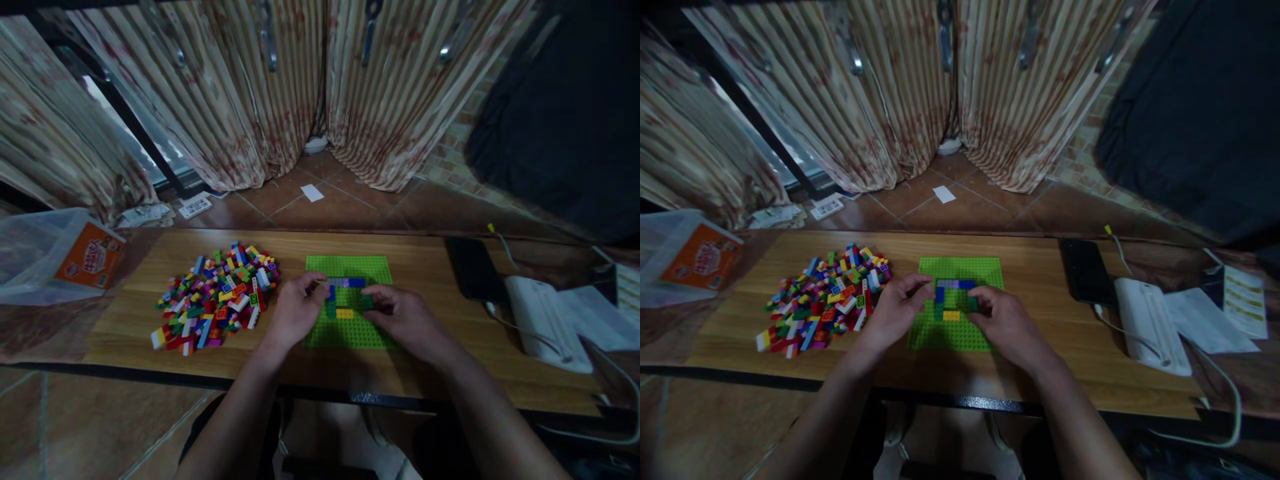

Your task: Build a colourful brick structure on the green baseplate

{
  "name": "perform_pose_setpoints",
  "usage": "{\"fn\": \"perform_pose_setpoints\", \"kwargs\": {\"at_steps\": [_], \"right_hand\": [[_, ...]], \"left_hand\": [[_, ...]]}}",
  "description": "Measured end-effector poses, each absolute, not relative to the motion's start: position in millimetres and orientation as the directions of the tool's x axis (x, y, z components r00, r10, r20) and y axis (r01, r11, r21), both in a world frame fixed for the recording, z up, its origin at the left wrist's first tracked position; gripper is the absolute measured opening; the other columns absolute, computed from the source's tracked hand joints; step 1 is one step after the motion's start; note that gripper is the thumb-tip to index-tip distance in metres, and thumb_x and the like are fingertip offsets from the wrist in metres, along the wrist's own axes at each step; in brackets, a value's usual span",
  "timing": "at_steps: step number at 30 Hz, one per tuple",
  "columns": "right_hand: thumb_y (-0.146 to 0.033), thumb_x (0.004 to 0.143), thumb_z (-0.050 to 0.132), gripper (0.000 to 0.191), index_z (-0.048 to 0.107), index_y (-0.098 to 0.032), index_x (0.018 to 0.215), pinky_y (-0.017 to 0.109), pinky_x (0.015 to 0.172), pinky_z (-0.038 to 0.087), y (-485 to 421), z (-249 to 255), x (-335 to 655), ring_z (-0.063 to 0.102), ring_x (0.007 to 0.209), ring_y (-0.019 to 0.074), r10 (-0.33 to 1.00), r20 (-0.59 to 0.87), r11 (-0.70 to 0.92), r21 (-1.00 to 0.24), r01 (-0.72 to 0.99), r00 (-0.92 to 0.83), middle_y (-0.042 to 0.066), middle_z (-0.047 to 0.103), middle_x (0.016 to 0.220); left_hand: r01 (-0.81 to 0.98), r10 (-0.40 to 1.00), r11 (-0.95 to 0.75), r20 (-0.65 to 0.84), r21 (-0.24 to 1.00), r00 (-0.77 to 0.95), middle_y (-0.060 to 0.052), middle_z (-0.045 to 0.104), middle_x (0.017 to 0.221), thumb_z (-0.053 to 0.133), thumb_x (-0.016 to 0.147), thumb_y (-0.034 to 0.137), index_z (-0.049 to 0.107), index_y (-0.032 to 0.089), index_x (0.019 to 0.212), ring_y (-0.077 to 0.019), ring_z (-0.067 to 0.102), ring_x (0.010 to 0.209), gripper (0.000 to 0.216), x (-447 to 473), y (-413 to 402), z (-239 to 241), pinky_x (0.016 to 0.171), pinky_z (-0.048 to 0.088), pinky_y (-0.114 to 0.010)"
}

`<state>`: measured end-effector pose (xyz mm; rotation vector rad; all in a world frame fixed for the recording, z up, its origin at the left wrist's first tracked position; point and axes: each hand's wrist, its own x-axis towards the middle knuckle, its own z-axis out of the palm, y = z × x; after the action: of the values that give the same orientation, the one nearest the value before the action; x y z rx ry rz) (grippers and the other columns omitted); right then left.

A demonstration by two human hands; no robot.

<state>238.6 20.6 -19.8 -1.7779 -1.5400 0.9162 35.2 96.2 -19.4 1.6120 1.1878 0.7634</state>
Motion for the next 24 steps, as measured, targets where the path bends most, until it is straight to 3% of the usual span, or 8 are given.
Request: {"fn": "perform_pose_setpoints", "kwargs": {"at_steps": [4, 8, 12, 18, 24], "right_hand": [[-0.018, 0.076, 0.062, 0.033, 0.07, -0.022, 0.108, 0.03, 0.065, 0.046, 21, -17, 237, 0.061, 0.068, 0.0163, 0.996, -0.086, -0.086, -0.712, 0.697, 0.035, 0.001, 0.068, 0.079], [-0.006, 0.075, 0.054, 0.043, 0.071, -0.025, 0.11, 0.032, 0.076, 0.049, 20, -19, 240, 0.066, 0.082, 0.0175, 0.996, -0.063, -0.007, -0.73, 0.683, -0.057, 0.003, 0.073, 0.101], [-0.002, 0.074, 0.052, 0.053, 0.067, -0.025, 0.119, 0.034, 0.082, 0.051, 21, -24, 241, 0.068, 0.09, 0.0189, 0.994, -0.082, -0.014, -0.732, 0.681, -0.068, 0.003, 0.074, 0.105], [-0.007, 0.077, 0.059, 0.035, 0.068, -0.022, 0.108, 0.036, 0.086, 0.05, 23, -26, 242, 0.067, 0.095, 0.0208, 1.0, -0.011, 0.001, -0.697, 0.717, -0.012, 0.006, 0.072, 0.108], [-0.015, 0.078, 0.065, 0.027, 0.069, -0.022, 0.103, 0.035, 0.082, 0.049, 23, -28, 242, 0.065, 0.09, 0.0202, 0.998, -0.024, 0.022, -0.668, 0.743, -0.052, 0.005, 0.069, 0.101]], "left_hand": [[0.394, 0.93, -0.116, -0.04, 0.912, 0.366, -0.004, 0.073, 0.079, 0.057, 0.087, 0.032, 0.069, 0.015, 0.102, -0.014, 0.062, 0.064, 0.026, 38, 99, -21, 0.059, 0.046, -0.023], [0.398, 0.925, -0.117, -0.046, 0.91, 0.377, -0.004, 0.072, 0.079, 0.056, 0.087, 0.033, 0.069, 0.016, 0.105, -0.0146, 0.062, 0.066, 0.028, 37, 100, -23, 0.06, 0.047, -0.024], [0.395, 0.92, -0.101, -0.065, 0.913, 0.385, -0.004, 0.073, 0.084, 0.057, 0.086, 0.033, 0.069, 0.015, 0.105, -0.015, 0.063, 0.07, 0.028, 36, 100, -22, 0.063, 0.048, -0.024], [0.405, 0.918, -0.061, -0.108, 0.912, 0.382, -0.003, 0.071, 0.08, 0.058, 0.084, 0.033, 0.069, 0.016, 0.104, -0.0142, 0.062, 0.066, 0.028, 36, 100, -19, 0.061, 0.047, -0.024], [0.31, 0.922, 0.096, -0.202, 0.946, 0.33, -0.004, 0.071, 0.082, 0.054, 0.086, 0.035, 0.067, 0.015, 0.1, -0.0134, 0.064, 0.064, 0.028, 38, 101, -12, 0.057, 0.046, -0.023]]}}
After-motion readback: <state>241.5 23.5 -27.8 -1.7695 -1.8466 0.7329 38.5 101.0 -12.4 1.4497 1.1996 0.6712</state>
